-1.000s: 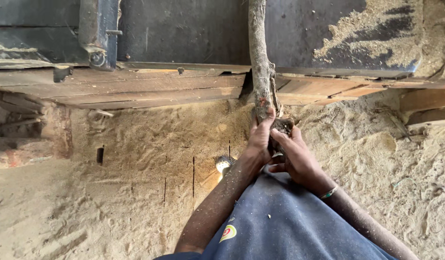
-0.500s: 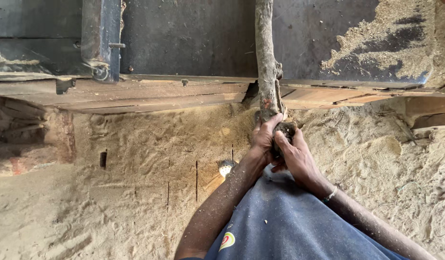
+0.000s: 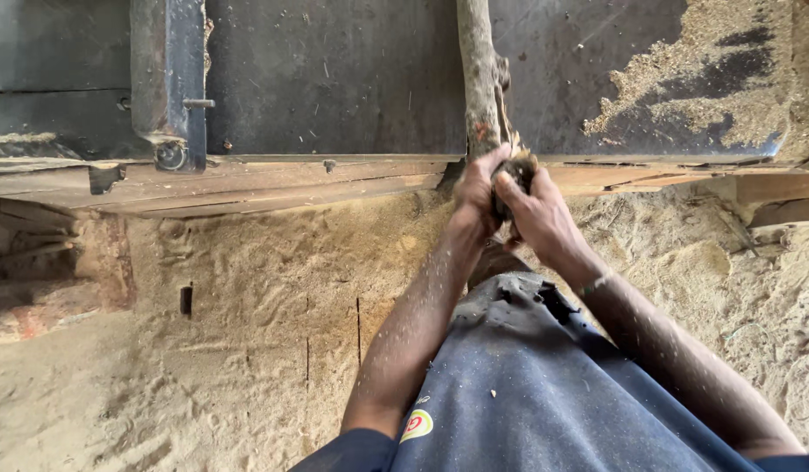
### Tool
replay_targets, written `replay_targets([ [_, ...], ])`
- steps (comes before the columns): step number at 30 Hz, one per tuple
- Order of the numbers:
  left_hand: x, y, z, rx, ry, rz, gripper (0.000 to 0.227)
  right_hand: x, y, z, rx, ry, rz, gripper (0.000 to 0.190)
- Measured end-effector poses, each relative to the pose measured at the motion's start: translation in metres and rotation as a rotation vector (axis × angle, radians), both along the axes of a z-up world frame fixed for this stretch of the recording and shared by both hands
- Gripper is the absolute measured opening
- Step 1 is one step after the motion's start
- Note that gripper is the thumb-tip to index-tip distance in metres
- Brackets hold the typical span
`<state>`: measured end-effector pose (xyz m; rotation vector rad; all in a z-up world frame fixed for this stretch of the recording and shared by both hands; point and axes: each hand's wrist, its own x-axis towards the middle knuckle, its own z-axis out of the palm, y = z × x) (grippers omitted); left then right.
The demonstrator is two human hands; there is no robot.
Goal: The person feeds several branches and logs into a vertical bandsaw, guiding them with both hands to cut them into smaller pieces. The cut pieces fall away as the person continues to process multiple pieces of wood.
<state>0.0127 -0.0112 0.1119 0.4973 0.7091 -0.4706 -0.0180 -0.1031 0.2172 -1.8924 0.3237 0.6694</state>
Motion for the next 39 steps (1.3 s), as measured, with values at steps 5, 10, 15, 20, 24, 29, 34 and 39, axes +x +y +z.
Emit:
replay_targets([
  [5,0.054,0.008,-0.019,-0.033,-0.072,-0.006,0.041,0.049,0.011,-0.009,-0.016,-0.015,-0.035,0.053],
  [10,0.104,0.017,-0.026,0.037,-0.093,-0.012,0.045,0.095,0.021,-0.016,0.048,-0.037,-0.068,0.053],
  [15,0.141,0.022,-0.037,0.049,-0.024,0.036,0.050,0.127,0.027,-0.029,0.020,-0.092,-0.081,0.054],
  [20,0.171,0.024,-0.055,-0.046,-0.122,0.041,0.046,0.149,0.030,-0.031,0.018,-0.121,-0.056,0.053],
  [24,0.198,0.031,-0.064,-0.018,-0.215,0.022,0.048,0.168,0.035,-0.034,-0.001,-0.122,-0.043,0.053],
  [29,0.209,0.029,-0.039,0.175,-0.073,0.220,0.056,0.188,0.034,-0.039,-0.017,-0.122,0.007,0.058],
  [34,0.187,0.030,-0.023,0.685,0.151,0.084,0.061,0.205,0.033,-0.067,-0.174,-0.244,-0.002,0.068],
  [39,0.118,0.021,-0.060,1.129,-0.072,0.198,0.076,0.236,0.049,-0.109,-0.492,-0.294,0.059,0.081],
])
